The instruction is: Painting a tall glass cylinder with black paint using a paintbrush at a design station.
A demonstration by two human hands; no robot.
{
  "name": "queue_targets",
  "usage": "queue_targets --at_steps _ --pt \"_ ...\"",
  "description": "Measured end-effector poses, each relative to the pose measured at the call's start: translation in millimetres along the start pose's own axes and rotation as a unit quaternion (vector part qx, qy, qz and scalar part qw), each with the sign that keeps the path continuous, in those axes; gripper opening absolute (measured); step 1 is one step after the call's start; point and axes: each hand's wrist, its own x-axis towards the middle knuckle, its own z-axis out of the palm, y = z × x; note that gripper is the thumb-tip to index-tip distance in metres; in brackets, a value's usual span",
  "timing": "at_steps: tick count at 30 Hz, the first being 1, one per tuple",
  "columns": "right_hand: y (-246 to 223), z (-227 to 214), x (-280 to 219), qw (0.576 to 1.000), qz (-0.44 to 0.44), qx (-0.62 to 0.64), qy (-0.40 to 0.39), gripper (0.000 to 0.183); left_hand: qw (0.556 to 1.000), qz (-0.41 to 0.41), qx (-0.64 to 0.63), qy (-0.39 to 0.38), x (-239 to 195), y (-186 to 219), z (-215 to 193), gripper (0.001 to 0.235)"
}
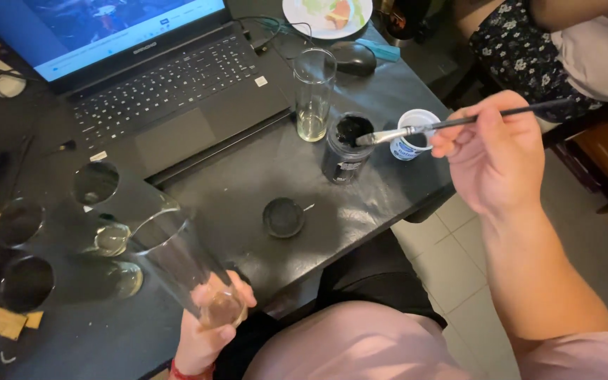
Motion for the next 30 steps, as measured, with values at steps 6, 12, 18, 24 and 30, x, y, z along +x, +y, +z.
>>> queue_targets --at_steps 6,12,18,24,30 --pt "-13 8 -6 0.999 -0.033 -0.002 -0.001 0.025 0.995 -0.002 0.096 0.032 3 0 6 0.039" --pt "-43 44 33 0.860 -0.014 -0.493 -0.132 0.014 0.992 -0.048 0.107 0.043 7 8 16 0.048" --pt "-33 78 64 0.726 -0.042 -0.611 -0.313 0.013 0.991 -0.067 0.098 0.067 19 -12 25 0.067" --pt "-18 81 80 0.604 -0.006 -0.699 -0.383 0.015 0.996 -0.004 0.088 -0.005 84 -16 73 0.052" --pt "-22 90 86 0.599 0.095 -0.696 -0.385 0.009 0.994 0.034 0.101 0.031 138 -61 82 0.016"
